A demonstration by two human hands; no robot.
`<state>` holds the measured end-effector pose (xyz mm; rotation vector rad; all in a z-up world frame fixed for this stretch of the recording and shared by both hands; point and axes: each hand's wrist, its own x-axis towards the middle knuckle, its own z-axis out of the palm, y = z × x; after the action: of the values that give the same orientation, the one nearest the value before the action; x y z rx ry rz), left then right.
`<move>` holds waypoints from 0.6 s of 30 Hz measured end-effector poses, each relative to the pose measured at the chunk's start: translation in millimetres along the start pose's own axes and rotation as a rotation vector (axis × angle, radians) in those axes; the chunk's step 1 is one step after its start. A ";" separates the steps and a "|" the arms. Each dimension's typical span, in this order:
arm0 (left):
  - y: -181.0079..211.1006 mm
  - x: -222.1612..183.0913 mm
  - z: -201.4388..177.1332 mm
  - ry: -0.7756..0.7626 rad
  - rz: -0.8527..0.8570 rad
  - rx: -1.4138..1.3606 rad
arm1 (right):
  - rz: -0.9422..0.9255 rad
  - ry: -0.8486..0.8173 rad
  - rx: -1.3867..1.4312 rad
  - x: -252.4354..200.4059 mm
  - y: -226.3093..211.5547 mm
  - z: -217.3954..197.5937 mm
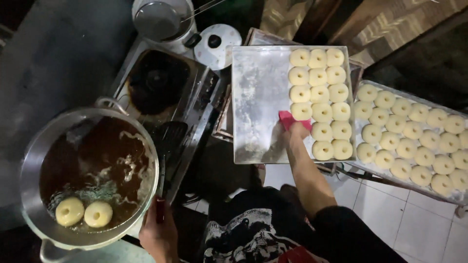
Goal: Removing fried donuts from a pot of hot oil using a wooden skewer and placing them on a cooling rack.
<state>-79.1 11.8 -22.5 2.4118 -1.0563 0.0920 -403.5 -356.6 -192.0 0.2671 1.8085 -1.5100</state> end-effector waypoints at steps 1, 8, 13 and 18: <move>5.1 2.1 -3.0 -0.028 0.007 -0.022 | -0.025 -0.039 0.061 6.8 0.9 9.7; 7.4 -2.1 5.3 0.038 0.035 0.023 | 0.116 -0.117 0.195 19.3 10.1 -2.5; -25.2 -10.4 2.6 0.100 -0.030 0.141 | -0.347 -0.250 -0.098 41.2 34.9 -44.7; -65.3 -18.2 -26.3 -0.009 -0.315 0.168 | -0.316 -0.597 -0.237 -7.0 29.2 -52.9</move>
<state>-42.2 73.8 -31.5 2.7014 -0.6837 0.0629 -403.0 -297.9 -208.4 -0.5552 1.5542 -1.3648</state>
